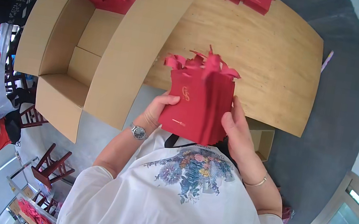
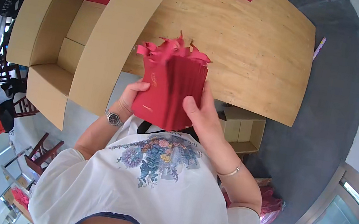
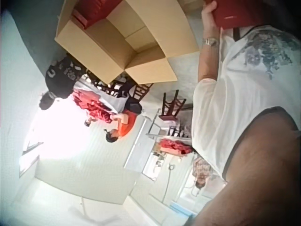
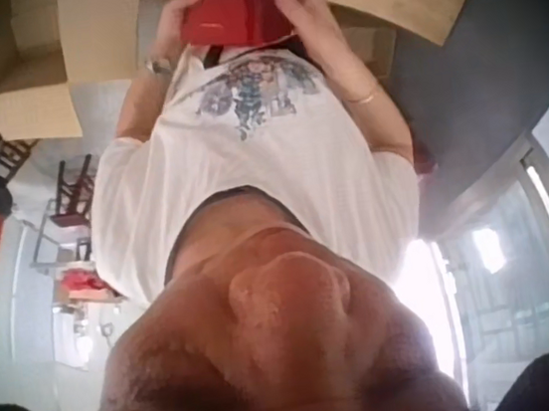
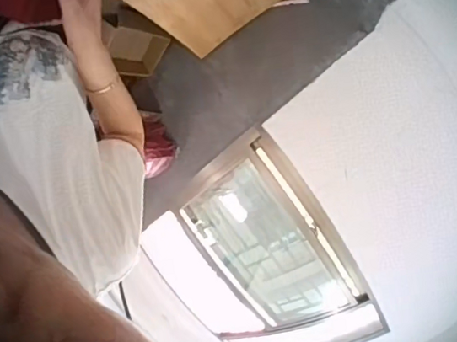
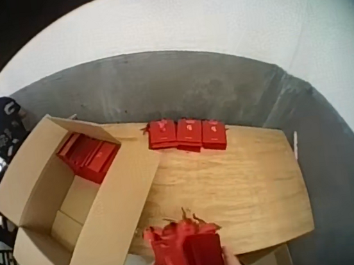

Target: Organizing and putting red gift bags into a shipping box.

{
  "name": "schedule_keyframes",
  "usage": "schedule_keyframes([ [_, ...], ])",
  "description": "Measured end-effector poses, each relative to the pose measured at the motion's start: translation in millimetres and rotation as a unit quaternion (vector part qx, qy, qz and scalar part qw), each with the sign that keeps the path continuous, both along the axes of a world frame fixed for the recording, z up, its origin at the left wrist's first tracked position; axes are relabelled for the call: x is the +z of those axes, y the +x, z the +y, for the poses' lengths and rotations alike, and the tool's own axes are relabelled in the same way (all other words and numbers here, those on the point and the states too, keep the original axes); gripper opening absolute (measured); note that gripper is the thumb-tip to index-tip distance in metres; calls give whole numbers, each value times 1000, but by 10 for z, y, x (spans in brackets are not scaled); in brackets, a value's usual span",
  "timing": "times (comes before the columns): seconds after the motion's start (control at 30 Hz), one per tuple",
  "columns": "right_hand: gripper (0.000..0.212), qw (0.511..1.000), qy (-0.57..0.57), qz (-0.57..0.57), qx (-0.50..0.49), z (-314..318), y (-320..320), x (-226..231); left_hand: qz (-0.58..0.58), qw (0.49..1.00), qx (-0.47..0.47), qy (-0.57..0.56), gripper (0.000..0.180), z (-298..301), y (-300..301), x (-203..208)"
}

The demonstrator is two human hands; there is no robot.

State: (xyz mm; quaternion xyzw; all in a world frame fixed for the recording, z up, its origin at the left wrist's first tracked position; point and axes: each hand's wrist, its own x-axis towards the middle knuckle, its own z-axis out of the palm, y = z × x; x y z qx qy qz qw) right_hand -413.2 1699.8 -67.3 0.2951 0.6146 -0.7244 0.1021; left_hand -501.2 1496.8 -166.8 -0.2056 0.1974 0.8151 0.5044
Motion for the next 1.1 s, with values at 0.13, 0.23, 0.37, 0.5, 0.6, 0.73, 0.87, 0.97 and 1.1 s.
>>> schedule_keyframes([
  [0.13,106,997,-8,49,52,-57,-107,-75,178,980,-21,-83,55,-43,-65,196],
  [0.23,84,995,-28,63,69,-115,-121,-141,236,960,-10,-147,57,-55,-25,264],
  [0.37,60,991,-114,24,-63,-282,-101,-331,298,918,48,-255,64,4,92,363],
  [0.5,49,993,-98,32,-55,-301,-105,-498,358,877,67,-314,71,15,120,505],
  [0.6,43,985,-170,9,-26,-54,-137,-776,425,849,97,-299,84,120,218,651],
  [0.73,48,940,-337,12,-61,100,-98,-999,322,930,94,-150,92,120,168,778],
  [0.87,50,932,-358,-18,-60,103,-90,-1038,430,871,78,-226,84,79,-136,611],
  [0.97,51,918,-393,-35,-33,115,-11,-1080,538,776,51,-326,63,124,-396,613],
  [1.1,50,923,-383,-25,2,147,82,-1117,370,892,8,-258,28,226,-816,435],
])
